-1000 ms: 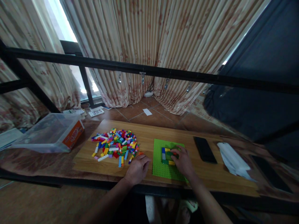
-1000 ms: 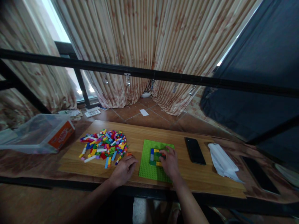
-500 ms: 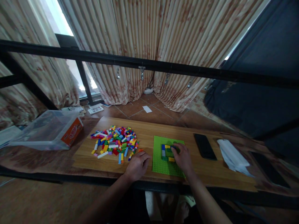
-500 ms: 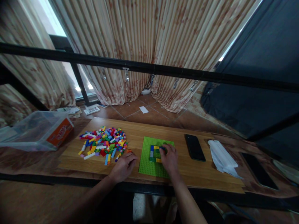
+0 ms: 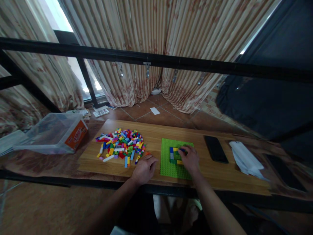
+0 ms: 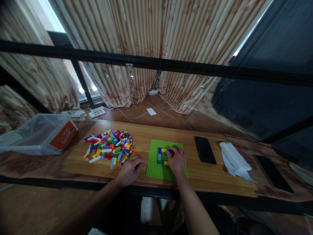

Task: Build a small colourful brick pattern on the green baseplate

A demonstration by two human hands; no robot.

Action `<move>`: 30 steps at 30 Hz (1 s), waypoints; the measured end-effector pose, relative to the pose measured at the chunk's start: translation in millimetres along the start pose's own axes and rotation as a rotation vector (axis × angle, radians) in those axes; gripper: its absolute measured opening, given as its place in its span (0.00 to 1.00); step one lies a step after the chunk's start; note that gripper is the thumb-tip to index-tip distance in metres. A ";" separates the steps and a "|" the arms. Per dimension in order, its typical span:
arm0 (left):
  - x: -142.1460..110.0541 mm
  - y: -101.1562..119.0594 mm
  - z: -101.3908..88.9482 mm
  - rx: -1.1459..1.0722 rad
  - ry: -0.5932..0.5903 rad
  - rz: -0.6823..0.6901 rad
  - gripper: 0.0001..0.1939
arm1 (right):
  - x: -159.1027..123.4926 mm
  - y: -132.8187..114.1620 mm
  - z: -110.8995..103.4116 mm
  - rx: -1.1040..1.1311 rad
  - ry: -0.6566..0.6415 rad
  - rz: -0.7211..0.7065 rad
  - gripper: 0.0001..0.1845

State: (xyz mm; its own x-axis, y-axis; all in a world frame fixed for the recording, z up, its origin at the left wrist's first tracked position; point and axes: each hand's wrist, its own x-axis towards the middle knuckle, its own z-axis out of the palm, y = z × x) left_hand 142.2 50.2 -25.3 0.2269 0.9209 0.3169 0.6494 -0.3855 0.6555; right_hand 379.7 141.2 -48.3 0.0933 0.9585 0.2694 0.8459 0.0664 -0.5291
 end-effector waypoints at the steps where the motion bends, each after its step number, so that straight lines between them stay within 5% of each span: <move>1: 0.0 0.2 0.0 -0.001 0.001 0.002 0.10 | 0.2 -1.2 -0.1 0.007 0.001 0.009 0.20; 21: -1.2 0.0 1.5 0.037 0.042 -0.012 0.10 | 0.5 -18.2 -14.1 0.342 0.012 0.079 0.16; 26: -1.8 1.0 1.2 0.047 0.051 -0.015 0.10 | 0.5 -16.0 -51.3 0.554 0.072 0.116 0.28; 30: -2.3 1.2 1.8 0.042 0.055 -0.025 0.10 | -31.3 -9.6 -103.5 0.700 0.126 0.073 0.22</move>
State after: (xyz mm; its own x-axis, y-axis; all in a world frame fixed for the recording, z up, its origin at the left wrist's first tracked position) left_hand 143.7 47.8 -26.4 0.1705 0.9252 0.3389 0.6846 -0.3586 0.6346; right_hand 423.0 81.9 31.6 0.2322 0.9309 0.2821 0.3036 0.2061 -0.9302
